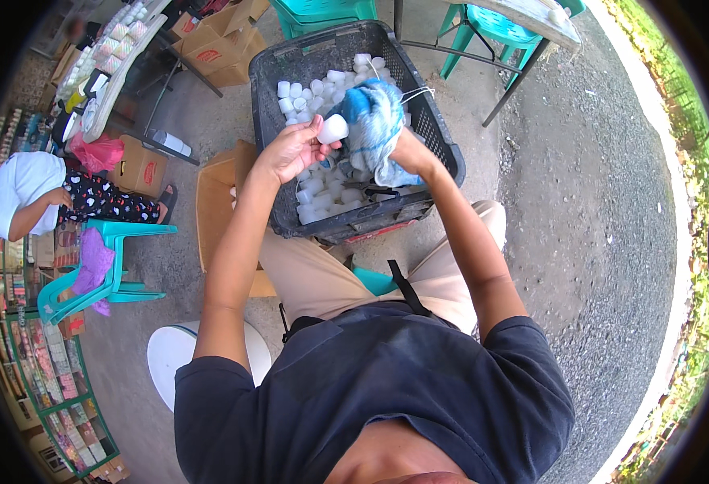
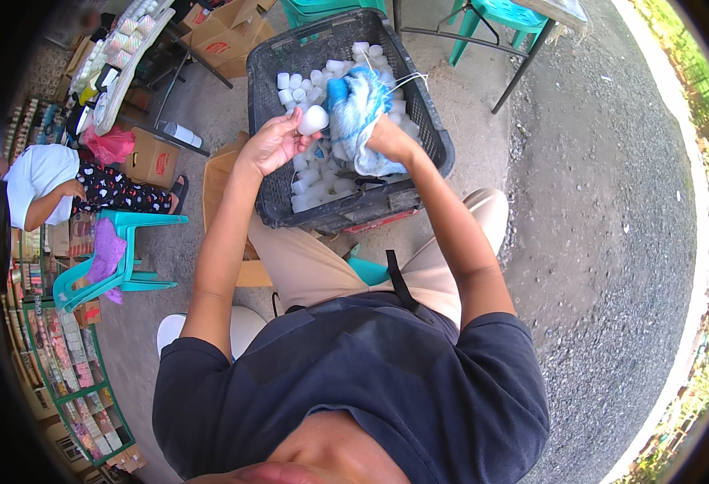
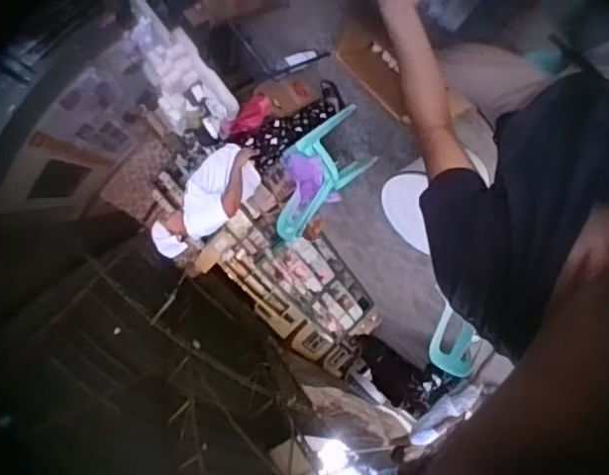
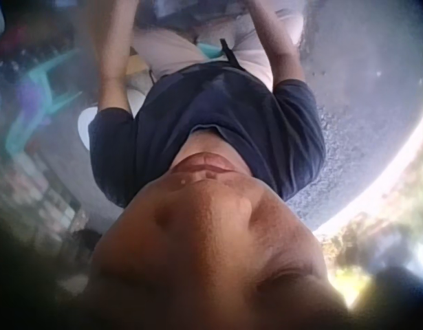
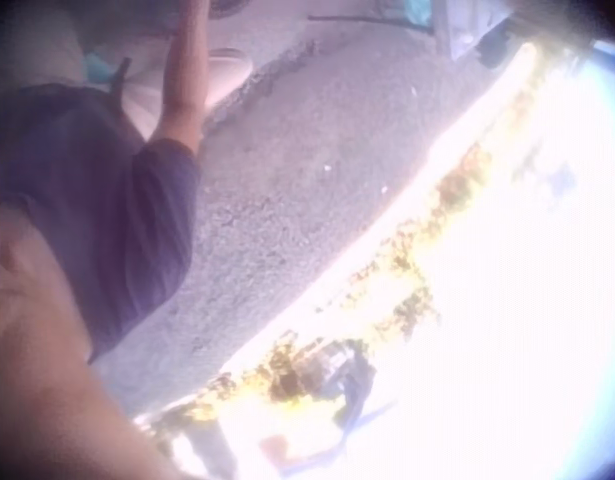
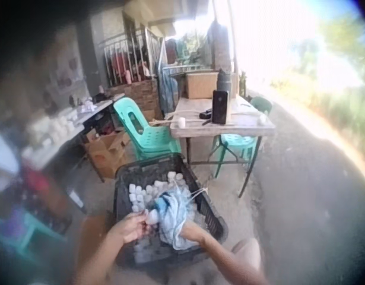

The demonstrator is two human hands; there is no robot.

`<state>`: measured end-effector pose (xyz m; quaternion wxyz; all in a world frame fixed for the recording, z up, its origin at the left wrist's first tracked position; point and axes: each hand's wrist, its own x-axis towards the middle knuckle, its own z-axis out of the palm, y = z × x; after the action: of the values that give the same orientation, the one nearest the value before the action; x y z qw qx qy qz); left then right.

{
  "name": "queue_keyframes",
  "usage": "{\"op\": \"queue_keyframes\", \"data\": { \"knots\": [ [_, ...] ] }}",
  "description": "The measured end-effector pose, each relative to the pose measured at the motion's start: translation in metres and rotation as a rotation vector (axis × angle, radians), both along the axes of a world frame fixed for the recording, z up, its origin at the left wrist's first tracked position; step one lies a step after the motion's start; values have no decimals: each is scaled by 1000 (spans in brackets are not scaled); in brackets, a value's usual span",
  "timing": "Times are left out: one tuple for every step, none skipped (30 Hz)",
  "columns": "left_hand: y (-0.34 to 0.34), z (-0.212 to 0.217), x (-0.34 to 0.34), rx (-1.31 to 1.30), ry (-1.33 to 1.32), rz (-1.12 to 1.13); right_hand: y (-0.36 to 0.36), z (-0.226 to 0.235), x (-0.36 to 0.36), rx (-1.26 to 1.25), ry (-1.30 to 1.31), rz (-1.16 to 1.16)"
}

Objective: The person sits on a chair and repeatedly picks white cotton balls from a crate, wraps a string around each one, and cuts the string with scissors. The person places the finished cotton balls into a cardboard box.

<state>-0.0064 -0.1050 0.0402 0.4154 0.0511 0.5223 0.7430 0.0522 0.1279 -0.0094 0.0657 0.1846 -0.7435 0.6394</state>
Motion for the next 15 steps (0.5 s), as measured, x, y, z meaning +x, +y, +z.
{"op": "queue_keyframes", "data": {
  "knots": [
    [3,-2,5,15,-38,16,-13,0,2,225,355,-107],
    [12,-3,14,50,-50,56,-19,-1,4,212,321,-114],
    [19,-5,19,51,7,91,-23,0,7,198,287,-120],
    [24,-9,24,51,64,127,-23,0,14,-98,92,-70],
    [28,-13,26,49,121,160,-27,0,18,-230,57,-108],
    [30,-16,29,53,249,162,-33,0,21,-363,21,-145],
    [33,-18,31,26,346,182,-37,0,22,-496,-14,-182],
    [37,-17,36,-2,442,202,-39,3,22,-633,-115,-171],
    [40,-15,40,-29,538,222,-40,5,22,-624,-86,-168],
    [42,-13,42,-27,586,249,-41,7,23,-614,-56,-166],
    [43,-10,44,-22,648,245,-42,9,22,-605,-23,-165],
    [43,-7,48,-15,710,241,-46,11,19,-677,3,-222],
    [44,-5,50,-8,771,236,-44,13,21,-750,-48,-187],
    [42,-3,54,81,688,225,-43,25,25,-822,-101,-145],
    [41,-3,56,168,605,213,-43,33,28,-894,-155,-102]
  ]
}}
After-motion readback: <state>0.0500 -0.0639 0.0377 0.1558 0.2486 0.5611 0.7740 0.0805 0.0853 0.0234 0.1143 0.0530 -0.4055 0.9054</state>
